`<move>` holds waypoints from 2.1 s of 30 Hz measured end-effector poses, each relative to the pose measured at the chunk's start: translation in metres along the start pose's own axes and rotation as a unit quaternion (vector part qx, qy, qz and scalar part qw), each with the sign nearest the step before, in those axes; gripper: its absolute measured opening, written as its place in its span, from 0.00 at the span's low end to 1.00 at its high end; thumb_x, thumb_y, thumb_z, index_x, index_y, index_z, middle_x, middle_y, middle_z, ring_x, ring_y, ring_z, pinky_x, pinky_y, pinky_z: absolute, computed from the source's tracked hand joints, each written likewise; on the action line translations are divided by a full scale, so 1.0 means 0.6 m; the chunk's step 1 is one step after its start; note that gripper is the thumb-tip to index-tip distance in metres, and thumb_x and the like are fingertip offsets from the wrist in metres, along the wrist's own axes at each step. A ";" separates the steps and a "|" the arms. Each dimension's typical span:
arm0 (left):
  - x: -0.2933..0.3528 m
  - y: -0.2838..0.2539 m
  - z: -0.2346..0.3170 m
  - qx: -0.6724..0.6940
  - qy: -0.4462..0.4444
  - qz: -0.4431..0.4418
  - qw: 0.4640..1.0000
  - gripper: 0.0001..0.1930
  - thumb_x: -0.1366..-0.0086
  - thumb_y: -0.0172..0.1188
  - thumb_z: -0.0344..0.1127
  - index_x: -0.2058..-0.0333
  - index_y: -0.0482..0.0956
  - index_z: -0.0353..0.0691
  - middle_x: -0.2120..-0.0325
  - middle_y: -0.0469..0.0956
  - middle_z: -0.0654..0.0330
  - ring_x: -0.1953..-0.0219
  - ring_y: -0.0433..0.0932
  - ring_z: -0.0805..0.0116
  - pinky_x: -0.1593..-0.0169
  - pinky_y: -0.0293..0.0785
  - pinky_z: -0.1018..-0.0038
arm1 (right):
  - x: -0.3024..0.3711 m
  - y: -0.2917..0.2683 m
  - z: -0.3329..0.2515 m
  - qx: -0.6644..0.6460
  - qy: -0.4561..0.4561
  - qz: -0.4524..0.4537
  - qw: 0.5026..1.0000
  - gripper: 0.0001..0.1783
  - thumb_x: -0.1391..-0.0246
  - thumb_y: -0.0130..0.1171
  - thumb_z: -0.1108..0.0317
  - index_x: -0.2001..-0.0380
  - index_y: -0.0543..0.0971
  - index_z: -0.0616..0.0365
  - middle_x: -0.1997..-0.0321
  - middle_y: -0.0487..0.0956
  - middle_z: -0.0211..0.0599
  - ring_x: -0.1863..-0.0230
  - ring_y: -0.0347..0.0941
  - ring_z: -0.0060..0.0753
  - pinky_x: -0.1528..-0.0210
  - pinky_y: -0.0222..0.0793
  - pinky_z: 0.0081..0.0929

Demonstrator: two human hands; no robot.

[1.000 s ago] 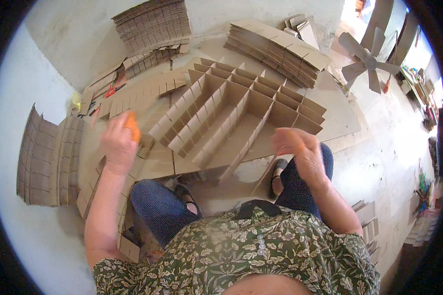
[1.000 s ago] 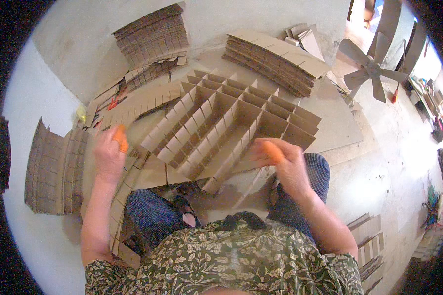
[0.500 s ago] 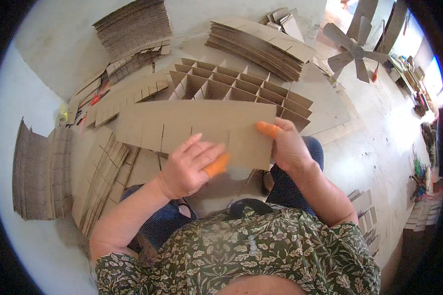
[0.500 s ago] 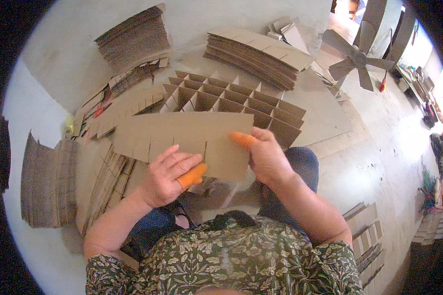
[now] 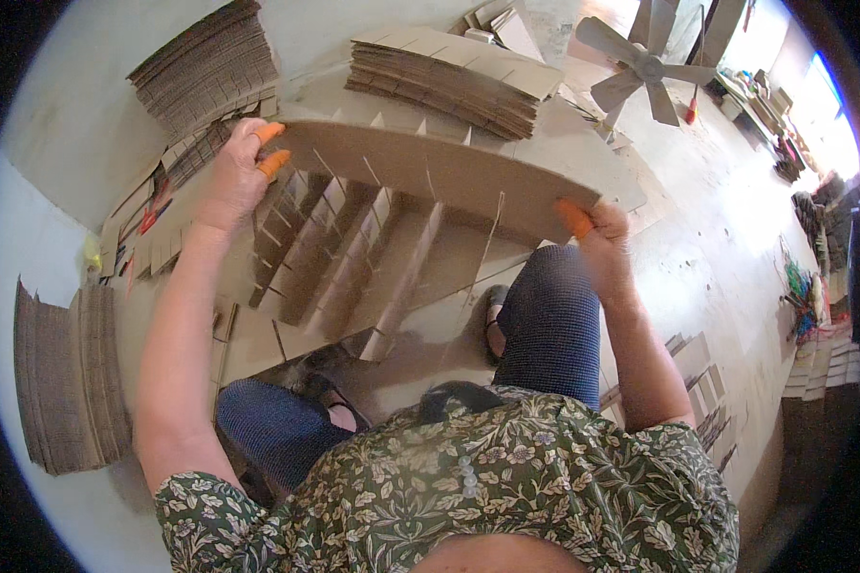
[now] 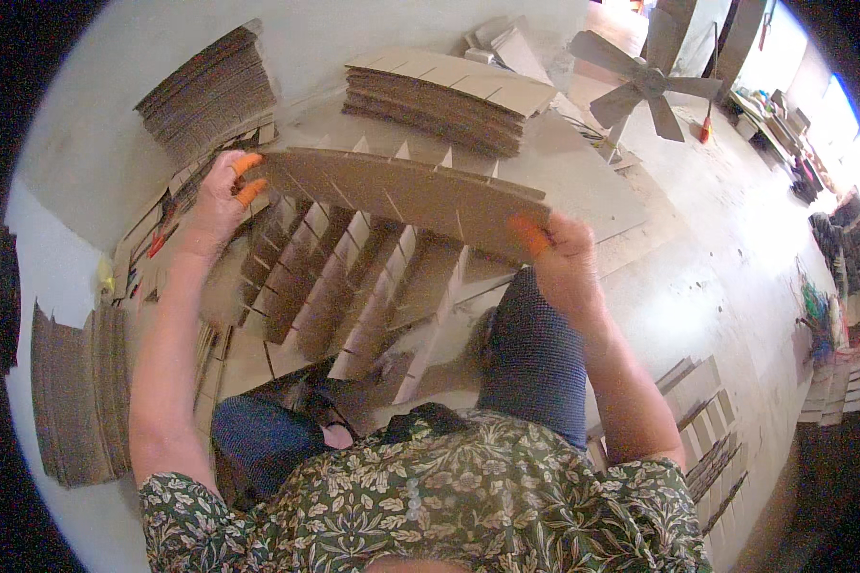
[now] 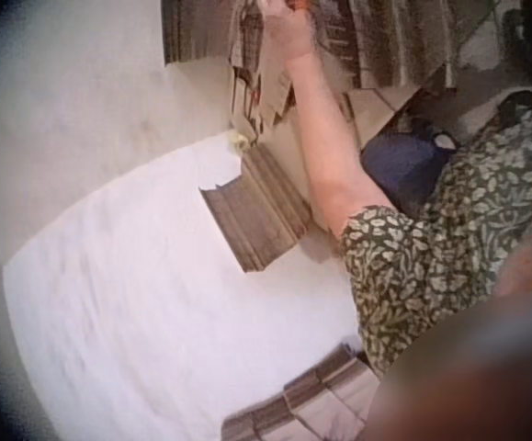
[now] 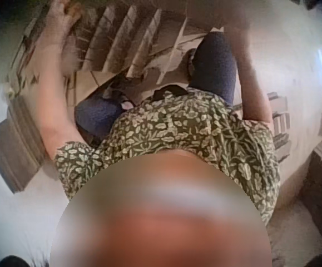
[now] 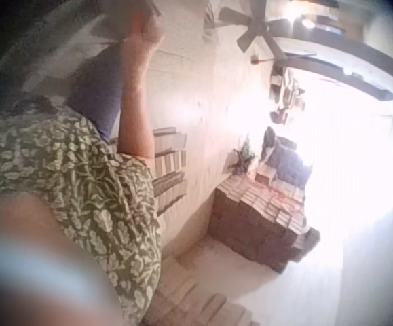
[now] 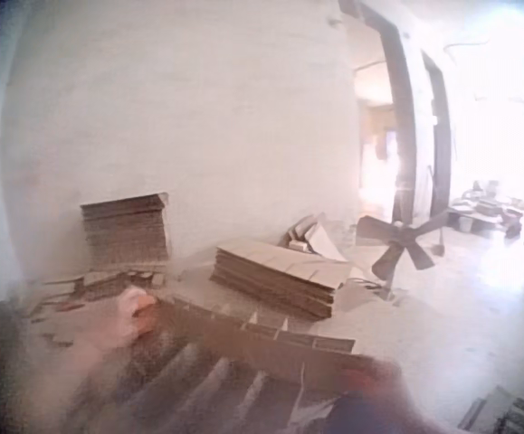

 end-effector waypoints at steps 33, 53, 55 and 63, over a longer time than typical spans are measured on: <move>0.205 -0.032 0.056 0.028 -0.128 0.059 0.990 0.11 0.39 0.59 0.29 0.58 0.78 0.35 0.58 0.77 0.55 0.54 0.75 0.60 0.48 0.68 0.72 | 0.009 0.025 0.160 0.286 0.080 -0.128 0.946 0.09 0.47 0.57 0.67 0.67 0.79 0.61 0.70 0.77 0.59 0.67 0.75 0.55 0.64 0.70 0.39; 0.555 -0.179 -0.349 -0.262 -0.502 -0.162 0.808 0.26 0.47 0.65 0.50 0.57 0.76 0.35 0.57 0.75 0.45 0.56 0.74 0.50 0.53 0.70 0.60 | 0.003 -0.017 0.237 0.298 0.027 -0.043 0.953 0.11 0.50 0.61 0.68 0.64 0.80 0.62 0.68 0.81 0.47 0.69 0.77 0.34 0.66 0.68 0.29; 0.535 -0.168 -0.324 -0.285 -0.461 -0.178 0.821 0.20 0.45 0.63 0.46 0.62 0.77 0.34 0.61 0.76 0.44 0.59 0.75 0.49 0.57 0.71 0.60 | 0.006 -0.020 0.242 0.315 -0.009 -0.044 0.948 0.12 0.50 0.61 0.69 0.62 0.80 0.61 0.66 0.81 0.45 0.67 0.77 0.31 0.64 0.69 0.27; 0.530 -0.191 -0.297 -0.176 -0.428 -0.012 0.886 0.12 0.42 0.61 0.39 0.66 0.80 0.36 0.69 0.78 0.48 0.66 0.77 0.51 0.65 0.71 0.63 | 0.022 -0.017 0.137 0.171 -0.059 0.106 0.978 0.15 0.43 0.56 0.71 0.52 0.75 0.60 0.60 0.79 0.36 0.58 0.74 0.26 0.56 0.69 0.24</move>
Point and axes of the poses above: each hand's wrist, its own x-axis away from the middle knuckle, its own y-axis out of the palm, z = x × y, the point moved 7 cm from there along -x, towards the middle knuckle
